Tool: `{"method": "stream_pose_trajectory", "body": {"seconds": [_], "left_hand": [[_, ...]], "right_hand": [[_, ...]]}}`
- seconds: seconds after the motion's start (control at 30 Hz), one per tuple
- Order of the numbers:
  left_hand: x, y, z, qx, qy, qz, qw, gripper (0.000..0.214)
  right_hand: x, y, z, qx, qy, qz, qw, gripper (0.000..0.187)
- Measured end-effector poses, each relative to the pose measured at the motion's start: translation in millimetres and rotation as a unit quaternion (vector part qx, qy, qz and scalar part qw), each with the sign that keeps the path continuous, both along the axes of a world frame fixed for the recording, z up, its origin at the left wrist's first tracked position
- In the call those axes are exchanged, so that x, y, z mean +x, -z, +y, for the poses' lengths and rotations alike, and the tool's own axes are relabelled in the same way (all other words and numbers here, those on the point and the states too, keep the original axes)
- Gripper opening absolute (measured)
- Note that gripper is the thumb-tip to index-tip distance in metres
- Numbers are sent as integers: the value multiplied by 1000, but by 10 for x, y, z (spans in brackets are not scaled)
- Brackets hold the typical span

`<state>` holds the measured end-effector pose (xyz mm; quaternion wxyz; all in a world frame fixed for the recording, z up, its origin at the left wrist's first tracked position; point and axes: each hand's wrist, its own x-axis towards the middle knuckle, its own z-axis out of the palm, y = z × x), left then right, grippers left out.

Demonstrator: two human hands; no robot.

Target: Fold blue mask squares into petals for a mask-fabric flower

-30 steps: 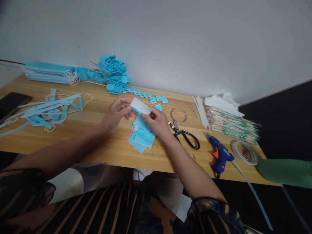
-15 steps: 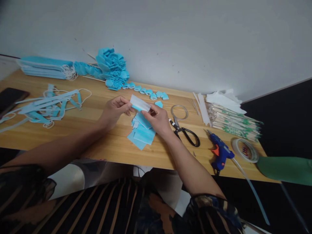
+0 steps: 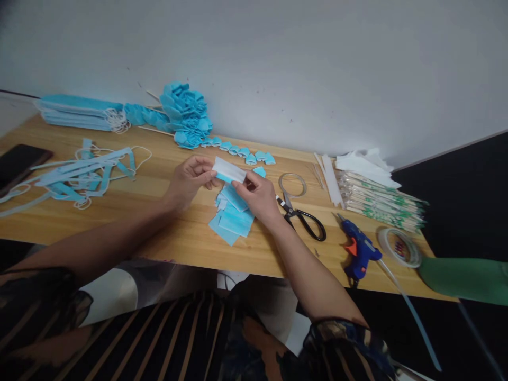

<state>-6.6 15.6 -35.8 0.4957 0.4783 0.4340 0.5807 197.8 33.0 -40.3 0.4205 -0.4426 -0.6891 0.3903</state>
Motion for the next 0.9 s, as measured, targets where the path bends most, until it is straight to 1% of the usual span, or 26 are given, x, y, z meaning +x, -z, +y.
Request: {"method": "stream_pose_trajectory", "body": {"seconds": [0.13,0.23,0.27,0.33,0.4,0.43,0.5,0.57,0.63,0.7,0.77,0.83,0.9], "left_hand": [[29,-19,-6,-10,-6,-24,1000,47],[105,-47,-57,-39,8,-101,994,56],[134,-51,-79,-54,25,-127,990,53],[184,-42,-118,-90,71,-149,982,37],[209,-10,-138,-121,108,-135,978,21],[211,10,-138,-130,114,-123,977,21],[195,46,-123,-138,106,-110,979,25],[164,57,-98,-137,88,-117,980,25],[132,34,-78,-138,80,-137,978,23],[104,-13,-69,-143,80,-160,974,22],[84,-63,-70,-148,83,-178,969,21],[70,-98,-75,-154,90,-192,965,21],[61,-115,-80,-163,106,-199,961,21]], "right_hand": [[-9,-11,-24,-7,-7,8,1000,20],[-11,-28,-36,-12,-10,20,1000,25],[-10,-29,-34,-12,-10,24,1000,27],[-7,-19,-25,-8,-9,27,1000,27],[-6,3,-13,0,-10,26,1000,25],[-7,16,-9,4,-12,23,1000,24],[-13,34,-6,8,-19,15,1000,25],[-16,31,-7,7,-29,13,999,32],[-5,5,-6,15,-30,27,999,40],[28,-37,4,53,-22,41,997,42],[76,-84,19,127,-18,31,991,40],[121,-124,32,212,-29,-13,977,38],[148,-151,34,284,-42,-66,956,39]]}}
